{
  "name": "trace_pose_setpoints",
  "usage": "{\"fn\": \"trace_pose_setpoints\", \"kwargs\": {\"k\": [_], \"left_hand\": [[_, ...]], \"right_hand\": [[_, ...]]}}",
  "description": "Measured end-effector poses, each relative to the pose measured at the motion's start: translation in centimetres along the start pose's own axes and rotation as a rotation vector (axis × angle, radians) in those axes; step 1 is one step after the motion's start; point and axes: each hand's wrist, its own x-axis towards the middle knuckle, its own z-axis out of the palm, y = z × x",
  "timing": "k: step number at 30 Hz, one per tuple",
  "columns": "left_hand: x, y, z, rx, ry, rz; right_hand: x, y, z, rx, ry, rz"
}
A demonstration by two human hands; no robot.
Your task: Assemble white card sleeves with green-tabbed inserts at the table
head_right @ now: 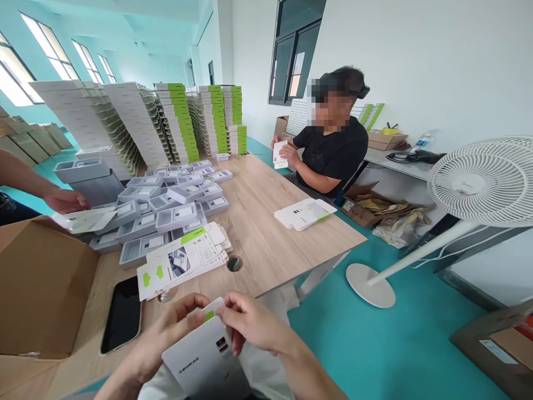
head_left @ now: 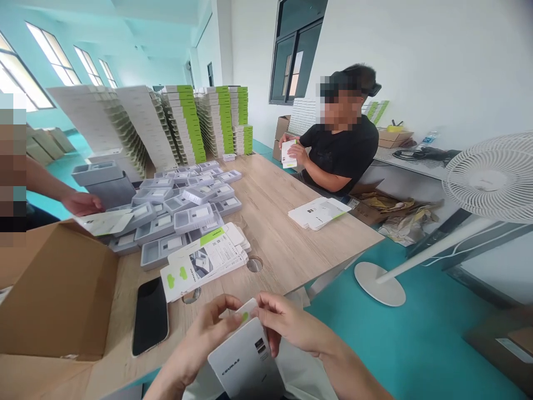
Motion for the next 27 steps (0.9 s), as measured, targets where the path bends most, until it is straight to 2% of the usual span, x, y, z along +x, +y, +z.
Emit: {"fn": "trace_pose_setpoints", "kwargs": {"k": [1,3,5,7,10,14,17,20,27], "left_hand": [[-0.2,-1.1,0.1,-0.118,0.028,-0.010],[-0.7,-3.4,0.9,-0.291,0.169,0.053],[-1.2,-5.3,2.0,-0.275,0.347,0.219],[-1.4,-6.5,3.1,-0.182,0.465,0.334],[-1.5,-7.2,3.9,-0.097,0.600,0.350],[-1.3,-7.1,3.8,-0.154,0.829,0.332],[-1.2,-6.9,3.8,-0.195,0.872,0.304],[-1.3,-6.9,3.9,-0.118,0.870,0.258],[-1.0,-8.1,4.1,-0.028,0.819,0.258]], "right_hand": [[-0.1,0.3,0.0,0.026,0.032,0.000],[-0.1,0.8,-0.2,0.075,0.105,-0.005],[0.1,1.2,-0.1,0.119,0.180,-0.016],[0.7,1.4,0.5,0.154,0.254,-0.036],[1.9,1.4,2.0,0.180,0.337,-0.085],[2.6,1.3,3.9,0.153,0.359,-0.174],[2.5,1.8,4.8,0.131,0.360,-0.231],[2.3,2.8,5.5,0.138,0.350,-0.265],[2.5,4.7,6.6,0.202,0.406,-0.320]]}}
